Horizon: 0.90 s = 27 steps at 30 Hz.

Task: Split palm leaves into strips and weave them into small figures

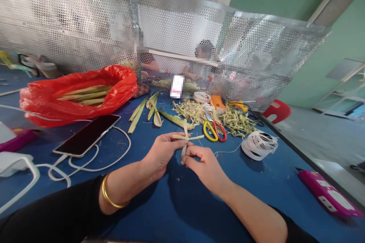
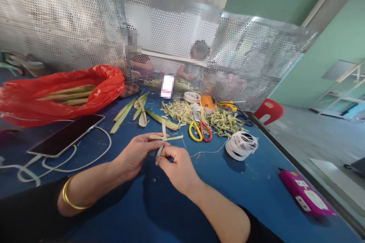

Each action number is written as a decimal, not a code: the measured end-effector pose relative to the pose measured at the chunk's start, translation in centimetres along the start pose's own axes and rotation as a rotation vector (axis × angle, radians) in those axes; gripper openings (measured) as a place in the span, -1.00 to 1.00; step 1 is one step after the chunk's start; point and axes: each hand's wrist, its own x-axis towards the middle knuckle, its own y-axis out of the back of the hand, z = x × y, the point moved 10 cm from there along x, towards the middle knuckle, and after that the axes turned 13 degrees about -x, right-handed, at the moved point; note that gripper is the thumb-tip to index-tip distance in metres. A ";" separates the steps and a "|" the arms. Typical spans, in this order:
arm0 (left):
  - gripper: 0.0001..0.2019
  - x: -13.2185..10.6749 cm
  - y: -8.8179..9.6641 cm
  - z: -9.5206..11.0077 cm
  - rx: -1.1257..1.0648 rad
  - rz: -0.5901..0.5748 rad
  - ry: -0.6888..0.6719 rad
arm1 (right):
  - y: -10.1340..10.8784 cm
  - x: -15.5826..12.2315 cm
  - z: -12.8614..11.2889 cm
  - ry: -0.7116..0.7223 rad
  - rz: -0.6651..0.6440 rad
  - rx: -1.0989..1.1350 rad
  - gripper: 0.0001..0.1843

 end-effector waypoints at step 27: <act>-0.86 -0.7 -1.9 -1.6 -0.163 -0.276 0.352 | 4.7 0.2 -0.6 0.088 0.213 -0.209 -0.90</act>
